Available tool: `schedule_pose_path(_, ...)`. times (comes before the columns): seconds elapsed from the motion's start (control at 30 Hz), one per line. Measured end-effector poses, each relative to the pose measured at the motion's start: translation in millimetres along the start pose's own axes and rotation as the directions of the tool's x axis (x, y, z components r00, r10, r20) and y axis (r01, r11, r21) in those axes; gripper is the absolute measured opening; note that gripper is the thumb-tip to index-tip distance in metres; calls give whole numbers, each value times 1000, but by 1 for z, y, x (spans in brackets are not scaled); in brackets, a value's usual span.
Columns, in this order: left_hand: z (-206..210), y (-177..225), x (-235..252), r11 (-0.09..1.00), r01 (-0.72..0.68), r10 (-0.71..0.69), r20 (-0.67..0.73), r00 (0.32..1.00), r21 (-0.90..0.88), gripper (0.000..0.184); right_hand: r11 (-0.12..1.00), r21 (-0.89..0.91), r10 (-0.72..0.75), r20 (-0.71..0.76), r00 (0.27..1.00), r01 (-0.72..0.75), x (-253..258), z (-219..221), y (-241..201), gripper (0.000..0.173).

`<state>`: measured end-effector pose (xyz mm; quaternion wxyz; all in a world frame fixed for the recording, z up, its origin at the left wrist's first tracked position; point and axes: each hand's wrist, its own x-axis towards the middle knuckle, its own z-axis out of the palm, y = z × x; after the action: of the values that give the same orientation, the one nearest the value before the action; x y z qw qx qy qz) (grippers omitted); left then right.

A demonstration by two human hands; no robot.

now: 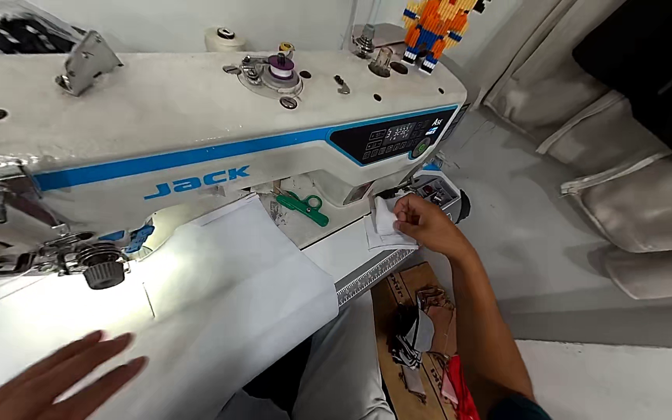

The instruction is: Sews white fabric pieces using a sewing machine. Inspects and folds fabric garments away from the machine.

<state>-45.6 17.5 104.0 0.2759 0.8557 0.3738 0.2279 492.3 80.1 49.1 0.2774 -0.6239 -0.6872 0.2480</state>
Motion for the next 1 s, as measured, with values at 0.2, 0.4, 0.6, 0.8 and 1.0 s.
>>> schedule_pose_path(0.2,59,20,22,991,-55,55,-3,998,-120,38,1000,5,28,-211,977,-27,6,11,-1,25)
schedule_pose_path(0.4,61,15,13,995,-43,44,2,999,-90,37,963,-259,-113,-149,982,72,32,15,2,24)
schedule_pose_path(0.6,49,5,-5,996,14,-19,-54,998,-87,36,979,-160,-143,-103,984,126,30,3,9,30)
schedule_pose_path(0.8,39,-3,-13,996,28,-35,-88,995,-83,35,979,-186,24,-284,959,-80,6,3,26,36)
schedule_pose_path(1.0,37,-10,-18,995,52,-59,-93,994,-81,36,991,-25,97,-545,833,-132,11,31,26,17)
